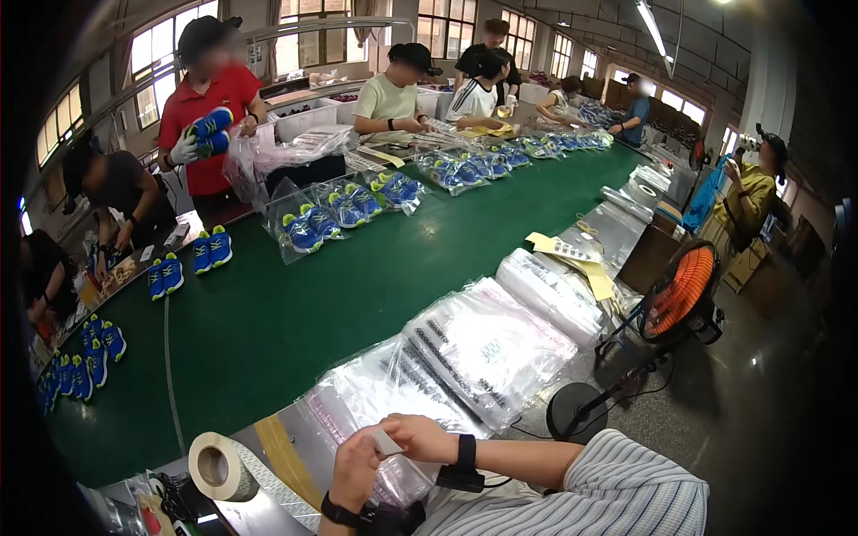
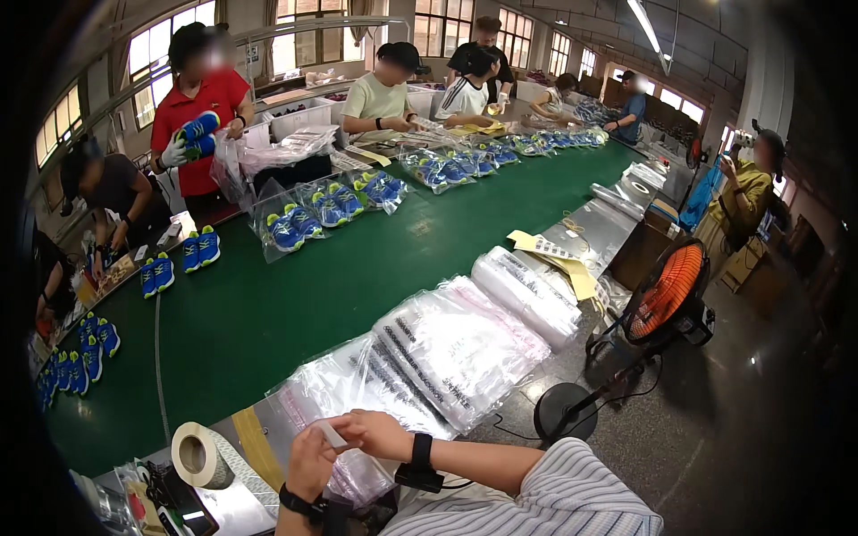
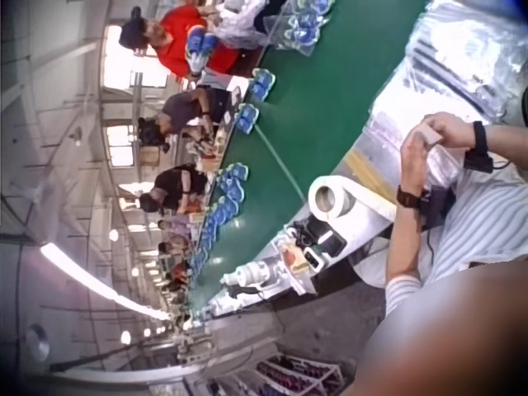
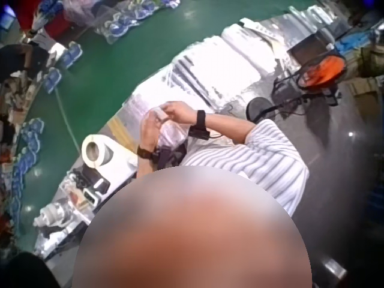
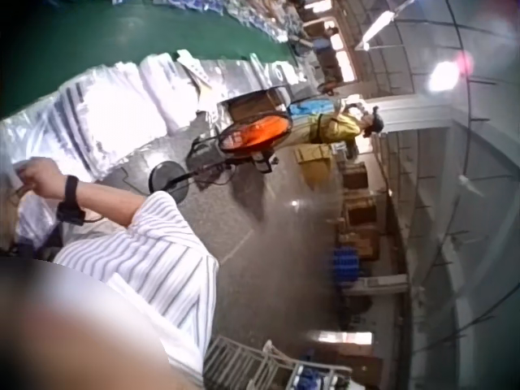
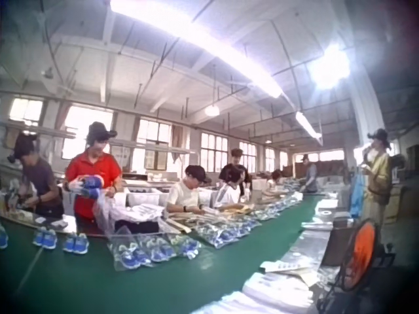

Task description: The person applies adhesive labels to a stack of clear plastic bags on a factory table. They peel individual labels from a roll and press them onto the bags, then move the labeled bags to a growing pile. Other workers are visible in the background handling shoes.

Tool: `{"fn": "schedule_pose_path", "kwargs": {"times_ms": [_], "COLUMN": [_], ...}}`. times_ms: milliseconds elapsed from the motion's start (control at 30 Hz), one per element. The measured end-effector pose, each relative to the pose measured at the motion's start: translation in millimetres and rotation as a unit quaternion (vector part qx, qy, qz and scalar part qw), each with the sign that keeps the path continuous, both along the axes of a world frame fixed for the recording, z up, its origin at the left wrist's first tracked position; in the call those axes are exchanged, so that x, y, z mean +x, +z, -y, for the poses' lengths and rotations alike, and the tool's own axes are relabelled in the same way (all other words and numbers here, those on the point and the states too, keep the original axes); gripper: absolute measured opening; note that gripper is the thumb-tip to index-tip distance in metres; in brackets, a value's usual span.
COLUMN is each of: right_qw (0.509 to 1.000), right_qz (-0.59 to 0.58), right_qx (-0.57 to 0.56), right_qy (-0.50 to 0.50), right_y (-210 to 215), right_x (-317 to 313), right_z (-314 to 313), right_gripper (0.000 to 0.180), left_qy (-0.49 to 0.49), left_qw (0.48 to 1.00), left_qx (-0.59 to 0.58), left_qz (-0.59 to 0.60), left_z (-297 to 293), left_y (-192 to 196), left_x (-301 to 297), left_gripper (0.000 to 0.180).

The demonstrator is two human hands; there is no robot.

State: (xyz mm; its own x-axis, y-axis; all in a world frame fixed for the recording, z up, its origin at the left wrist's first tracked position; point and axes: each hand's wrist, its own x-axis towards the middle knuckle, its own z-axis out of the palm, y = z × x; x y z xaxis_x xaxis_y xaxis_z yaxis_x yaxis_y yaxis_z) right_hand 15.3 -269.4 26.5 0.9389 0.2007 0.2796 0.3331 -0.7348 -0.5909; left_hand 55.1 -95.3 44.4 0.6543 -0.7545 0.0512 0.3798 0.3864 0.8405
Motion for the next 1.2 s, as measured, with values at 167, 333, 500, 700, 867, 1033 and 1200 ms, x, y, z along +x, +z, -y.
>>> {"fn": "schedule_pose_path", "kwargs": {"times_ms": [167, 333, 500, 700, 867, 1033, 1200], "right_qw": [0.906, 0.973, 0.967, 0.987, 0.997, 0.88, 0.847], "right_qz": [-0.246, -0.006, -0.133, 0.099, 0.039, -0.129, 0.014], "right_qx": [0.324, 0.226, 0.218, -0.121, -0.037, 0.435, 0.294], "right_qy": [-0.115, -0.044, 0.021, 0.047, -0.048, -0.142, -0.442], "right_y": [12, 31, 41, 34, 21, 27, 33], "right_x": [-3, -2, -16, -45, -34, -17, -68], "right_z": [20, 40, 23, 8, -9, 41, 167], "right_gripper": [0.022, 0.018, 0.043, 0.064, 0.024, 0.02, 0.015], "left_qy": [-0.069, 0.024, -0.033, -0.008, 0.147, 0.134, 0.201], "left_qw": [0.922, 0.969, 0.956, 0.948, 0.981, 0.969, 0.956], "left_qx": [-0.167, 0.21, 0.075, -0.004, 0.06, 0.094, 0.13], "left_qz": [-0.342, -0.13, -0.281, -0.317, -0.114, -0.187, -0.169], "left_z": [29, 36, 48, -10, -46, -29, -48], "left_y": [-41, -40, -26, -4, 2, -27, -39], "left_x": [29, 28, 28, 2, -26, -20, -30], "left_gripper": [0.042, 0.029, 0.038, 0.062, 0.039, 0.037, 0.054]}}
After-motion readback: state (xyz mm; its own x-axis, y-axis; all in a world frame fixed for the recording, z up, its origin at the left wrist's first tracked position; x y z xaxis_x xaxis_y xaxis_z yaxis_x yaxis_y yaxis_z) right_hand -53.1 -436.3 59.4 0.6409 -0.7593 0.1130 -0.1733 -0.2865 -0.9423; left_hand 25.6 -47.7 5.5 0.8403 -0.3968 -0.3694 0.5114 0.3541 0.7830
